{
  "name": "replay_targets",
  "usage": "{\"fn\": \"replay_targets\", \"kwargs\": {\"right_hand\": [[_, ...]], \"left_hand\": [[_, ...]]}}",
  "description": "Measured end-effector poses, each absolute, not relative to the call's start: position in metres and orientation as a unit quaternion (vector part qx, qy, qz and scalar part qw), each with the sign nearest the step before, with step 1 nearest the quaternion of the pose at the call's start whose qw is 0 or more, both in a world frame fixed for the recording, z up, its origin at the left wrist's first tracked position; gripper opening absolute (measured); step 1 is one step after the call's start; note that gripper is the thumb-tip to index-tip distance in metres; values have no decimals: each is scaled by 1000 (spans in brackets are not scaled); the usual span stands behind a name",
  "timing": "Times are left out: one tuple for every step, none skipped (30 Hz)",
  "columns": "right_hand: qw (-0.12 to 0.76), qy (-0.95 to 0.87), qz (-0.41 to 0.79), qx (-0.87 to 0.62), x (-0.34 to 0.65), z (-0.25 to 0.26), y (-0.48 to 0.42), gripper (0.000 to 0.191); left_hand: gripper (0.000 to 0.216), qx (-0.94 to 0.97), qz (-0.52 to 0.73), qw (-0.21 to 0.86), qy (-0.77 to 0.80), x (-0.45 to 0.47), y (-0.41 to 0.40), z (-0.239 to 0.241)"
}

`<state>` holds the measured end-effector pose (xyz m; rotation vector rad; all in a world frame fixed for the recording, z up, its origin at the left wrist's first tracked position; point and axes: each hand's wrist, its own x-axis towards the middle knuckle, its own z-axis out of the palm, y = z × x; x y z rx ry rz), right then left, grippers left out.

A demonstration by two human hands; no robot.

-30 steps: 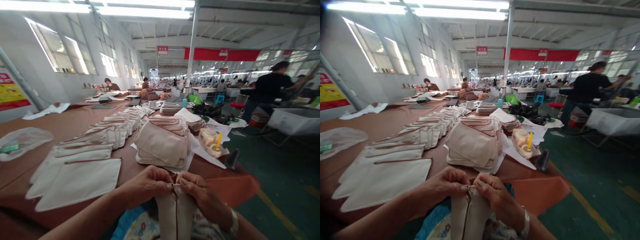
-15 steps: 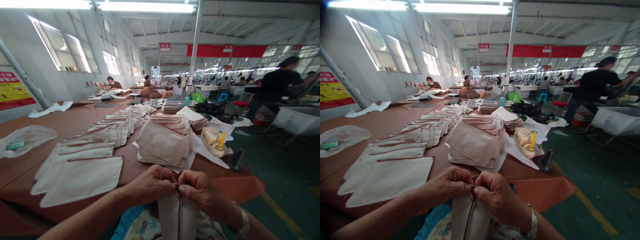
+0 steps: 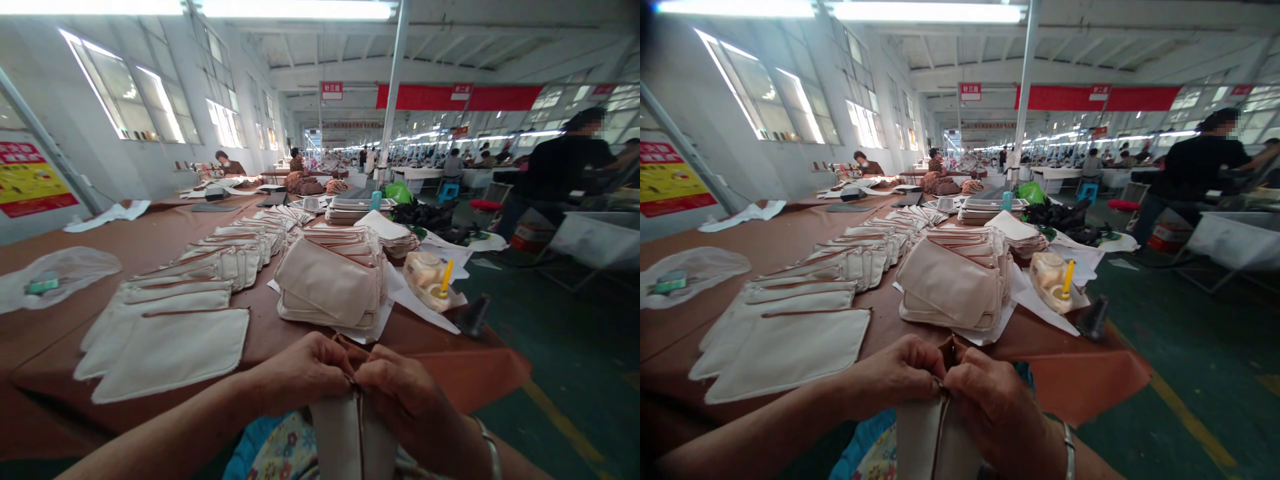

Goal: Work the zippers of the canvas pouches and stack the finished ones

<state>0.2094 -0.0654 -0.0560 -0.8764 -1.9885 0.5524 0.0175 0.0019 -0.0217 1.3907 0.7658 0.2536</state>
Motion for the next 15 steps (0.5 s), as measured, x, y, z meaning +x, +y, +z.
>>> {"fn": "replay_targets", "kwargs": {"right_hand": [[421, -814, 195, -348, 211, -57, -66, 20], [409, -826, 169, -348, 212, -58, -67, 22], [398, -837, 143, -347, 214, -60, -67, 23], [389, -846, 118, -344, 216, -62, -67, 23], [383, -854, 92, -340, 217, -64, -67, 23], [377, -861, 68, -335, 218, -66, -68, 23], [371, -867, 46, -331, 219, -68, -68, 23], [364, -872, 29, -326, 220, -69, -69, 23], [357, -877, 19, -321, 220, -71, -71, 25], [356, -880, 20, -315, 221, -71, -73, 26], [363, -877, 33, -312, 221, -71, -75, 25], [379, -867, 60, -319, 222, -70, -78, 24], [397, -848, 101, -337, 222, -68, -80, 24], [413, -821, 151, -364, 223, -66, -82, 22], [423, -790, 204, -394, 224, -62, -83, 20]], "left_hand": [[15, 592, 128, 713, 355, 17, 0, -21], [21, 565, 144, 727, 363, 16, -2, -21], [29, 545, 155, 738, 366, 16, -3, -21], [36, 535, 158, 746, 363, 15, -4, -21], [42, 536, 151, 750, 358, 15, -4, -21], [44, 545, 135, 749, 353, 14, -4, -21], [45, 557, 119, 745, 347, 14, -3, -21], [44, 573, 105, 738, 342, 13, -3, -22], [42, 590, 96, 728, 335, 13, -2, -22], [42, 607, 90, 719, 327, 12, -1, -22], [41, 622, 87, 711, 316, 11, -1, -21], [40, 635, 87, 705, 304, 11, -1, -20], [39, 647, 87, 698, 295, 10, -1, -18], [39, 657, 87, 691, 288, 9, -1, -16], [38, 666, 87, 685, 283, 8, -1, -14]]}}
